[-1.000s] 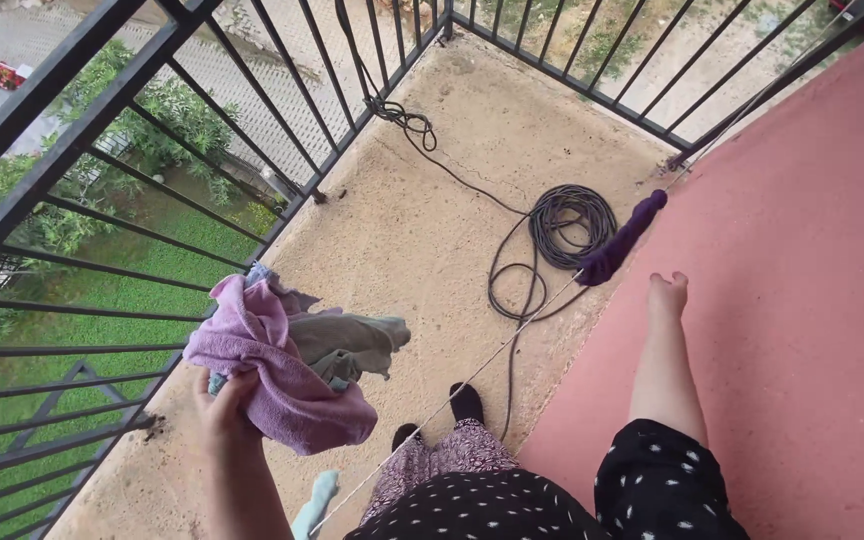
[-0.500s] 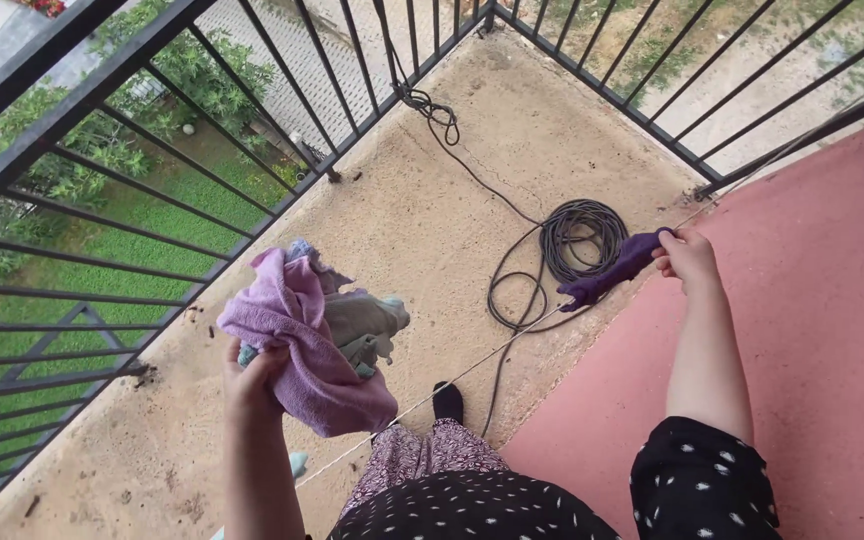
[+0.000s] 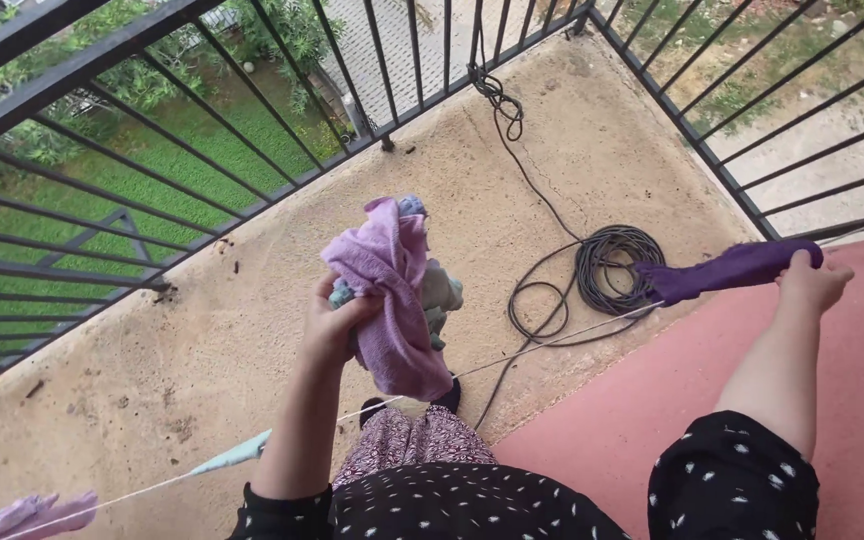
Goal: The person hangs various pieces of laundry, including underwear and socks, on a clothesline and a drying rack on a balcony. They pick up items from the rack, unfold them, and place them on the line to dry.
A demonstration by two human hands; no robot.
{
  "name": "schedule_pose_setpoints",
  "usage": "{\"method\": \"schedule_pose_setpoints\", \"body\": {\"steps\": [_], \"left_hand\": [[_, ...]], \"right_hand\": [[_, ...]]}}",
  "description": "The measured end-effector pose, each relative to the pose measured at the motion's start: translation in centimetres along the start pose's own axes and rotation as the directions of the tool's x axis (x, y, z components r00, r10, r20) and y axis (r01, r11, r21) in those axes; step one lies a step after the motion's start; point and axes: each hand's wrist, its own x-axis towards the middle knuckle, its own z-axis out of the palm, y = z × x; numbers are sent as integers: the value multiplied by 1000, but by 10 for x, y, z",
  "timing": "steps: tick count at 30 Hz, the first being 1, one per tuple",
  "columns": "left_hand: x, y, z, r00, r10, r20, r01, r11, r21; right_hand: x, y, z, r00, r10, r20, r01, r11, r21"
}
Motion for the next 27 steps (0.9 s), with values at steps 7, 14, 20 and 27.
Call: {"method": "schedule_pose_setpoints", "body": {"steps": [7, 14, 20, 27], "left_hand": [[-7, 19, 33, 993, 37, 112, -55, 986, 157], [-18, 50, 44, 766, 225, 602, -624, 483, 614], [-8, 13, 13, 616, 90, 782, -787, 120, 606], [-19, 36, -42, 609, -4, 793, -773, 222, 595]], "right_hand": [[-174, -75, 23, 975, -165, 147, 220, 777, -589], [-396, -199, 20, 381, -817, 434, 732, 553, 398], [-500, -247, 24, -28, -849, 528, 772, 317, 550], [-525, -220, 42, 69, -826, 559, 710, 434, 555]]}}
